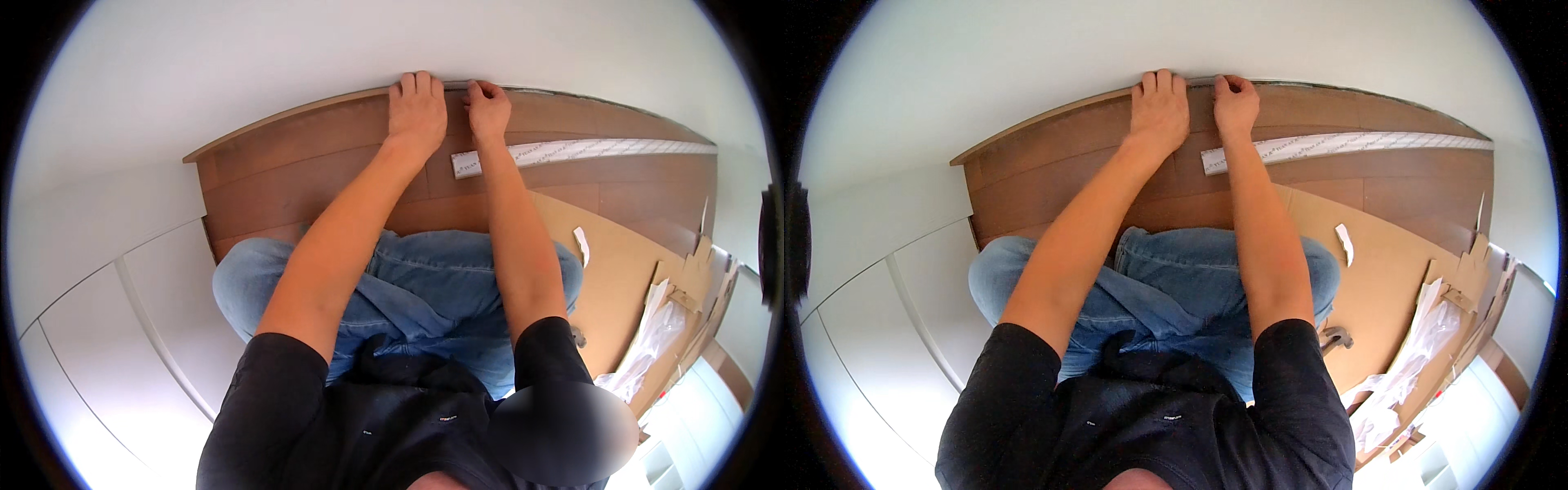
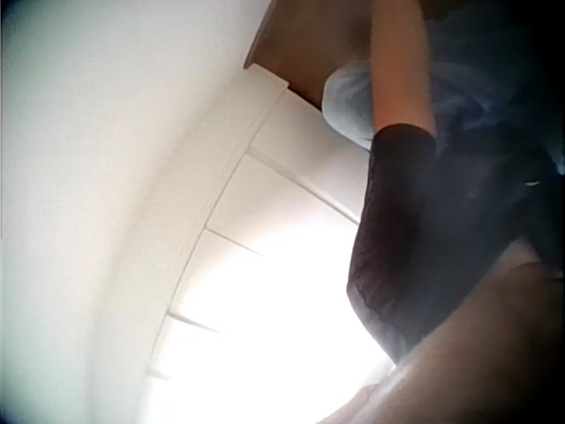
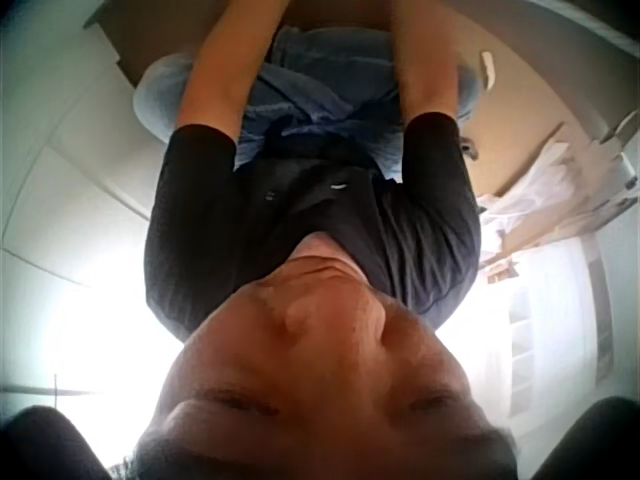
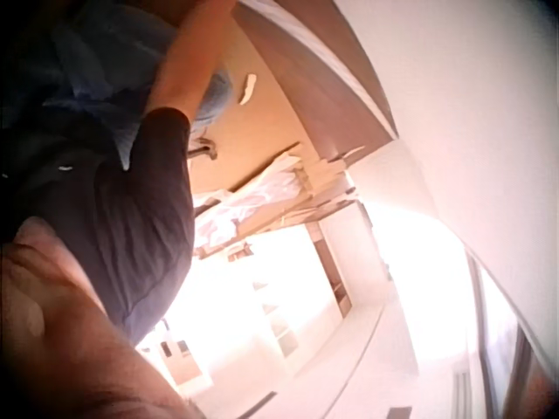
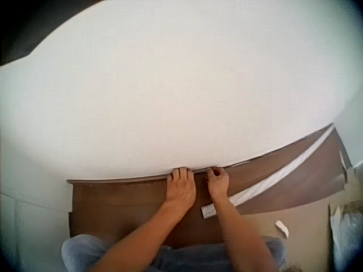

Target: The person installs a skirting board along the base of a wall by positioning the board, applying adhesive tape, and using a hammer with a wood block to secure it into place.

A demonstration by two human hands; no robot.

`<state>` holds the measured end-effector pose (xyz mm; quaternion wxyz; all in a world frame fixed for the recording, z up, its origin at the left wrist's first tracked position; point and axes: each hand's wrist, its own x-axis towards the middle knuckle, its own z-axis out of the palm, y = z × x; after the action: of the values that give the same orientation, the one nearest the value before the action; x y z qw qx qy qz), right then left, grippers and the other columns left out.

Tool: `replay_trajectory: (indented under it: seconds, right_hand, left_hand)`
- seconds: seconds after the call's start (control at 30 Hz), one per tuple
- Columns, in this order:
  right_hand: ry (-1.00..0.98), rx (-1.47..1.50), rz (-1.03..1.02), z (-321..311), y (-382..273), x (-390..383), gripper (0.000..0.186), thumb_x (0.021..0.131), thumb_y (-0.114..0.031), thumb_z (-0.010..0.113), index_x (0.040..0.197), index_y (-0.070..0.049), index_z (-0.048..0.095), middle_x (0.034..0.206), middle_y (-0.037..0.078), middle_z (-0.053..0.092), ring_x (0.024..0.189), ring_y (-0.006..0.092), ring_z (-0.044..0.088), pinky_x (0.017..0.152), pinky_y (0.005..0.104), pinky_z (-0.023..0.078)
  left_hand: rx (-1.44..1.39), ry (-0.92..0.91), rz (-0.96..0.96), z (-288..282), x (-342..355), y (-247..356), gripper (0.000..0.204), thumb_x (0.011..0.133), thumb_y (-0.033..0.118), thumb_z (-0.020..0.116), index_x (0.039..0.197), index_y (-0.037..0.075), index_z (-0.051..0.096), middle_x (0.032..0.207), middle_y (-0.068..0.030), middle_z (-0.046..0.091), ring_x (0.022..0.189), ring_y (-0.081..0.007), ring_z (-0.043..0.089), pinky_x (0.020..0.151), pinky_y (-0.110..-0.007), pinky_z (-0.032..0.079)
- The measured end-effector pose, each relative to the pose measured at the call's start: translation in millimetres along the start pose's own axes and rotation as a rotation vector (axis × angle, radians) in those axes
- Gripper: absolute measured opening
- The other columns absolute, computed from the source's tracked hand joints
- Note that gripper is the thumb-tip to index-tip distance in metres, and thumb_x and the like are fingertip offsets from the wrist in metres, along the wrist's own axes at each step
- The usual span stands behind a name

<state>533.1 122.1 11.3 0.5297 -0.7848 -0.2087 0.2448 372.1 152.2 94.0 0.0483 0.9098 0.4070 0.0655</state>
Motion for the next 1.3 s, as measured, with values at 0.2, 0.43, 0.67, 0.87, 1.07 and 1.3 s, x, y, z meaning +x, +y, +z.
replay_trajectory:
  seconds: [0.2,0.43,0.67,0.87,1.07,1.3]
  right_hand:
    - [0.073,0.018,-0.052,12.3,-4.8,-15.7,0.035,0.091,-0.026,0.075,0.105,0.007,0.073,0.091,0.017,0.076,0.084,0.0263,0.073,0.081,0.0380,0.056]
    - [-0.028,-0.195,-0.179,23.8,-27.8,-46.5,0.029,0.092,-0.023,0.072,0.108,0.001,0.075,0.099,0.019,0.077,0.089,0.0300,0.074,0.084,0.0391,0.056]
    - [-0.024,-0.175,-0.171,24.3,-14.9,-41.0,0.027,0.091,-0.019,0.070,0.110,0.000,0.075,0.102,0.020,0.076,0.094,0.0324,0.074,0.087,0.0403,0.056]
    - [-0.222,-0.048,-0.196,24.7,-7.8,-38.0,0.025,0.090,-0.009,0.066,0.111,0.000,0.074,0.104,0.020,0.076,0.098,0.0317,0.073,0.090,0.0396,0.054]
    - [-0.224,-0.085,-0.242,25.9,-9.0,-45.9,0.030,0.090,-0.005,0.063,0.118,0.000,0.071,0.112,0.019,0.075,0.104,0.0303,0.071,0.095,0.0390,0.053]
    - [-0.282,-0.023,-0.181,25.9,-0.6,-41.1,0.031,0.089,-0.004,0.061,0.118,0.004,0.069,0.115,0.021,0.073,0.108,0.0329,0.069,0.100,0.0395,0.051]
  left_hand:
    - [-0.018,0.030,-0.014,2.1,-0.8,-2.2,0.044,0.084,0.012,0.065,0.125,-0.003,0.057,0.124,-0.0197,0.051,0.116,-0.0371,0.049,0.100,-0.052,0.043]
    - [0.019,0.075,-0.012,7.2,-1.7,-3.6,0.039,0.090,0.019,0.061,0.122,-0.002,0.060,0.122,-0.0173,0.054,0.116,-0.0350,0.049,0.102,-0.053,0.040]
    - [-0.034,0.095,-0.004,6.3,1.7,-1.4,0.035,0.090,0.018,0.059,0.119,-0.002,0.060,0.120,-0.0196,0.054,0.113,-0.0372,0.051,0.097,-0.053,0.042]
    - [-0.020,0.087,-0.006,8.0,1.2,-3.0,0.036,0.091,0.021,0.059,0.120,-0.001,0.061,0.121,-0.0170,0.054,0.113,-0.0347,0.050,0.099,-0.052,0.042]
    - [0.015,0.066,-0.022,7.8,-0.1,-2.8,0.038,0.092,0.022,0.059,0.123,0.000,0.061,0.122,-0.0150,0.055,0.114,-0.0324,0.049,0.102,-0.051,0.040]
    - [-0.024,0.082,-0.007,8.5,-3.6,-9.6,0.038,0.091,0.022,0.060,0.123,0.000,0.059,0.122,-0.0154,0.054,0.115,-0.0338,0.050,0.100,-0.051,0.043]
